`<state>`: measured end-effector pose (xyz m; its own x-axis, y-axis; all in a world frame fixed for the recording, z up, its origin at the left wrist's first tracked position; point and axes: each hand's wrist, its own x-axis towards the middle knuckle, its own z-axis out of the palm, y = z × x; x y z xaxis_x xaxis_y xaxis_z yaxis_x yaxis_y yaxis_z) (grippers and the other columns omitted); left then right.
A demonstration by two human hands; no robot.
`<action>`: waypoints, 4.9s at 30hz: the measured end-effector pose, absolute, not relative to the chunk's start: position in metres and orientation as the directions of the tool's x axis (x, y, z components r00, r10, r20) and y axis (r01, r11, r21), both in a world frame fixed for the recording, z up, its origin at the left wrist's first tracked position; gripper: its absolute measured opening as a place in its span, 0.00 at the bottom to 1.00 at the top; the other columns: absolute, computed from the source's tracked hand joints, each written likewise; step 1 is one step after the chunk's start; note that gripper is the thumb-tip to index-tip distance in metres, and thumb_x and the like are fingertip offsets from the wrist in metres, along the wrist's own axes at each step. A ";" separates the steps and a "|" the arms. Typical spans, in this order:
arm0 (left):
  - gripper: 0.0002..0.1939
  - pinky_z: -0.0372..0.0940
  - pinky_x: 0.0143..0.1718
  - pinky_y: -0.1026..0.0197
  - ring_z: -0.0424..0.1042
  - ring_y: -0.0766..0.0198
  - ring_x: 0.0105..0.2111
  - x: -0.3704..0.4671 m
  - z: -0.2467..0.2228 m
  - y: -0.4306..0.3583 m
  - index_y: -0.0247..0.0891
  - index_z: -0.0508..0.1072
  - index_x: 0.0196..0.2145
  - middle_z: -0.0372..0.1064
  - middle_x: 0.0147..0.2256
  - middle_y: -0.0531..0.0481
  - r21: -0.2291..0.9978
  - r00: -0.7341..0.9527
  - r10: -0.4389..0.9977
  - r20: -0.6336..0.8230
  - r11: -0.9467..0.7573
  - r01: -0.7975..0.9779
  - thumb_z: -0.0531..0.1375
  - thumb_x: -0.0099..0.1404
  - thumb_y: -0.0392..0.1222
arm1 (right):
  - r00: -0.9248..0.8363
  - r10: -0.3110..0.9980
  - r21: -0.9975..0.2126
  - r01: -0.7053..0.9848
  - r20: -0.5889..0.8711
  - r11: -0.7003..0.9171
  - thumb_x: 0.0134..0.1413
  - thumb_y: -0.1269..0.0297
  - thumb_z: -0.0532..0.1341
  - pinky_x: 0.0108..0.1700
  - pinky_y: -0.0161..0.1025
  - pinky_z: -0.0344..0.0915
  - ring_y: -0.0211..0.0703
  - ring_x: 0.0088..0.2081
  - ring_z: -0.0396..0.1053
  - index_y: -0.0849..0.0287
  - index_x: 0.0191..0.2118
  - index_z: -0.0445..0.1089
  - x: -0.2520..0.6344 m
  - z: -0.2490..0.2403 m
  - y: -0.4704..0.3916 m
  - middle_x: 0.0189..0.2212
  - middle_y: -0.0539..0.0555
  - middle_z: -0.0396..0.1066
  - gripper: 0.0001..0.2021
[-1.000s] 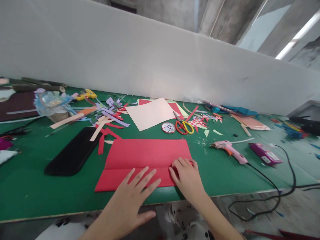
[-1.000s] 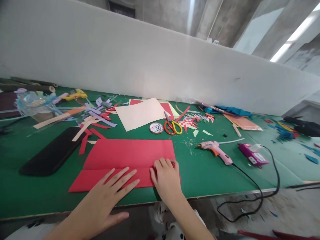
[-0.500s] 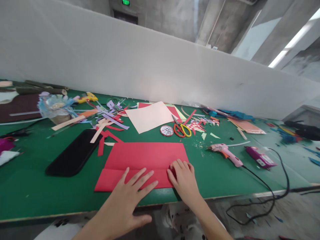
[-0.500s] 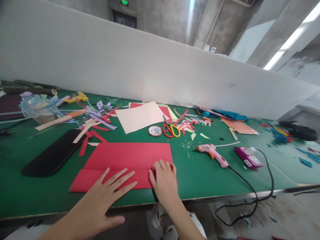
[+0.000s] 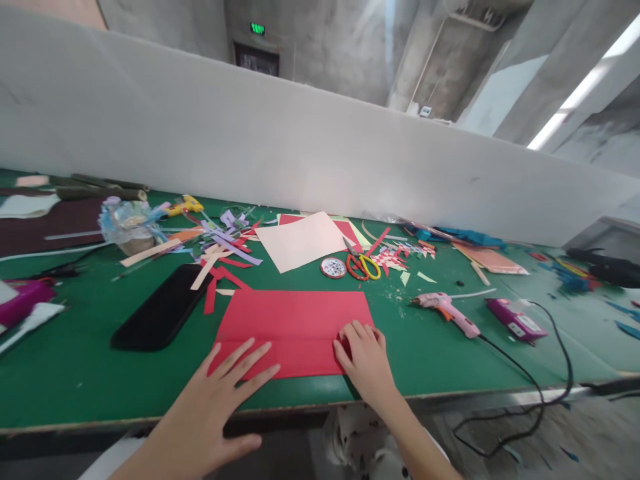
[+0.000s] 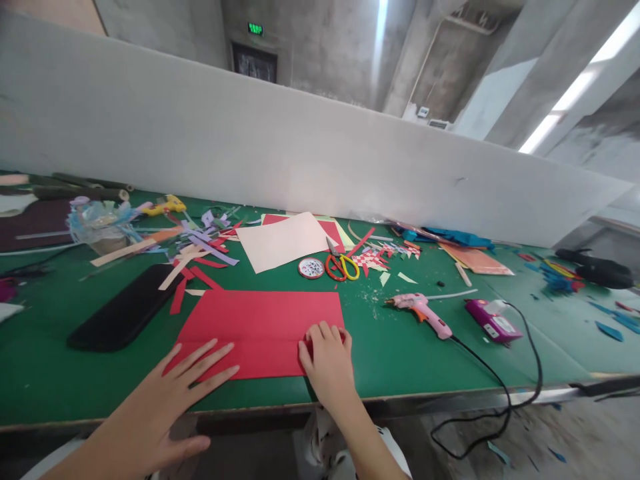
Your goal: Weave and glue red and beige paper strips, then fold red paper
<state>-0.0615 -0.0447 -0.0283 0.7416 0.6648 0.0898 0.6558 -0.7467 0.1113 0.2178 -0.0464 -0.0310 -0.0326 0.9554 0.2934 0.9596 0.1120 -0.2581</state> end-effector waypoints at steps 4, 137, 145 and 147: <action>0.36 0.43 0.55 0.39 0.52 0.45 0.57 -0.076 -0.030 -0.051 0.58 0.43 0.60 0.45 0.62 0.51 0.033 0.702 0.708 0.074 -0.705 0.708 0.50 0.56 0.65 | -0.026 0.958 -0.252 0.962 0.287 0.102 0.56 0.64 0.52 0.46 0.44 0.49 0.41 0.37 0.62 0.56 0.30 0.62 0.218 -0.030 -0.047 0.30 0.49 0.65 0.06; 0.32 0.47 0.57 0.44 0.50 0.51 0.59 -0.114 -0.013 -0.087 0.50 0.50 0.60 0.46 0.61 0.51 0.039 0.503 0.864 0.034 -0.504 0.863 0.52 0.59 0.55 | 0.155 0.922 -0.391 0.920 0.354 -0.004 0.39 0.59 0.60 0.42 0.42 0.56 0.48 0.42 0.58 0.56 0.32 0.61 0.220 -0.036 -0.077 0.36 0.53 0.60 0.12; 0.31 0.48 0.56 0.45 0.52 0.51 0.58 -0.117 -0.017 -0.085 0.49 0.53 0.59 0.48 0.60 0.51 0.034 0.510 0.859 0.043 -0.512 0.858 0.53 0.59 0.53 | 0.288 0.873 -0.363 0.921 0.394 -0.140 0.40 0.61 0.59 0.39 0.43 0.58 0.48 0.38 0.59 0.58 0.35 0.59 0.283 -0.048 -0.086 0.35 0.55 0.59 0.14; 0.30 0.49 0.55 0.46 0.54 0.51 0.57 -0.119 -0.016 -0.082 0.48 0.55 0.58 0.51 0.59 0.50 0.045 0.509 0.859 0.056 -0.512 0.858 0.52 0.59 0.55 | 0.307 0.858 -0.378 0.914 0.412 -0.145 0.42 0.66 0.56 0.40 0.43 0.58 0.48 0.38 0.59 0.58 0.35 0.60 0.286 -0.045 -0.089 0.35 0.56 0.60 0.10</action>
<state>-0.1185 -0.0819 -0.0160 0.5092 0.8588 0.0560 0.8580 -0.5116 0.0450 0.2860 -0.0890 -0.0447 0.3065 0.8582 0.4117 0.9143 -0.1453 -0.3780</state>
